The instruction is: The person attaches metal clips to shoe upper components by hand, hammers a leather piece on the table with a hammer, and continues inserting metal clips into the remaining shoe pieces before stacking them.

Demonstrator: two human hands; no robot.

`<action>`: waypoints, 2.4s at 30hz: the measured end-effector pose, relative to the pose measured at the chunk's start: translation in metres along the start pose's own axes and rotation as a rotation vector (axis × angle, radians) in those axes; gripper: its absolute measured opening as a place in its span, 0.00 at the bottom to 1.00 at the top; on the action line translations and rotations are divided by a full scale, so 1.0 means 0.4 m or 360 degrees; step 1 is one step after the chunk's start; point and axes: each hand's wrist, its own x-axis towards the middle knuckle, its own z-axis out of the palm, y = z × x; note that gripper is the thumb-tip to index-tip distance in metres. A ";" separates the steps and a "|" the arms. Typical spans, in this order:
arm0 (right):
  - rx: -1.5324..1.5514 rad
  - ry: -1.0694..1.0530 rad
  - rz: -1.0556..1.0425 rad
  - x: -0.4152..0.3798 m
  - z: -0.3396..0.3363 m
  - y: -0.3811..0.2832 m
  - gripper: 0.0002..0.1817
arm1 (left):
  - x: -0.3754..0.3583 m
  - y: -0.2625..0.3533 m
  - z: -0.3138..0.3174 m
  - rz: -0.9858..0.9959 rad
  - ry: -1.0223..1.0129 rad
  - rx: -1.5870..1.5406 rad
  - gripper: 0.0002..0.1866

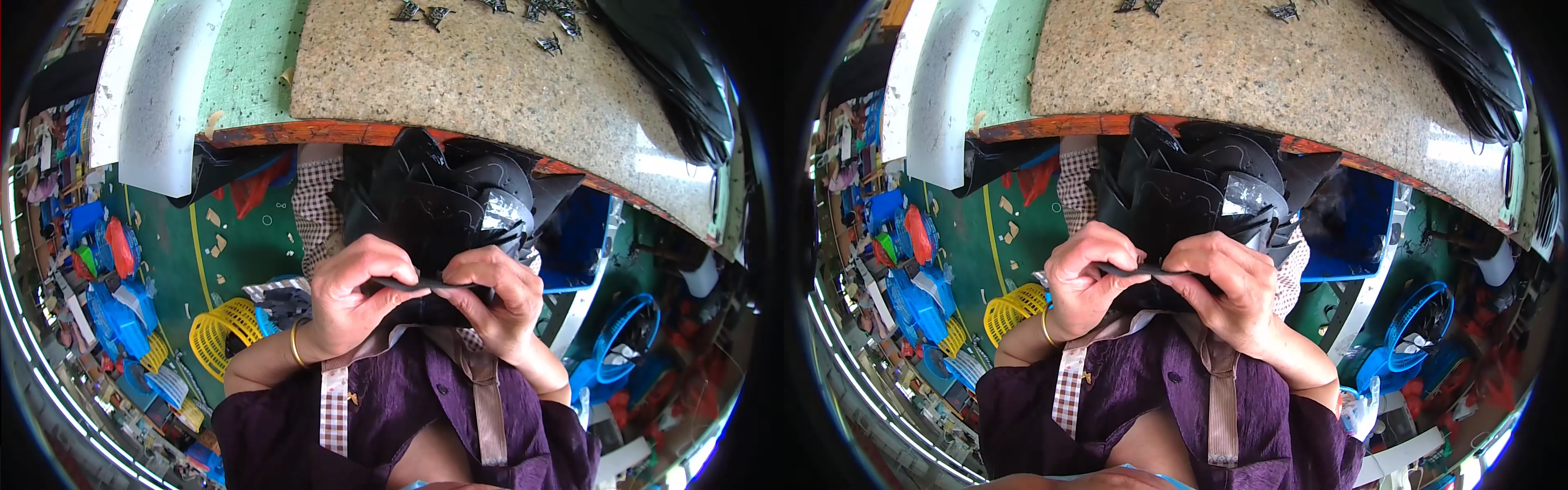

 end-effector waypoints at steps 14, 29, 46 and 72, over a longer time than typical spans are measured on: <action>-0.0015 0.0135 -0.0157 -0.025 0.021 -0.005 0.15 | -0.004 0.007 0.003 0.0127 0.0110 0.0300 0.16; 0.0143 0.0159 -0.0058 -0.032 0.014 0.010 0.11 | 0.056 0.012 -0.016 -0.0396 -0.0258 -0.0168 0.12; 0.0270 0.0091 0.0151 -0.018 0.006 -0.002 0.10 | 0.081 -0.002 -0.041 0.0528 -0.0544 0.0422 0.15; -0.0203 0.0073 0.0428 0.126 -0.064 -0.066 0.09 | 0.203 0.054 -0.057 0.0104 -0.0640 0.0104 0.09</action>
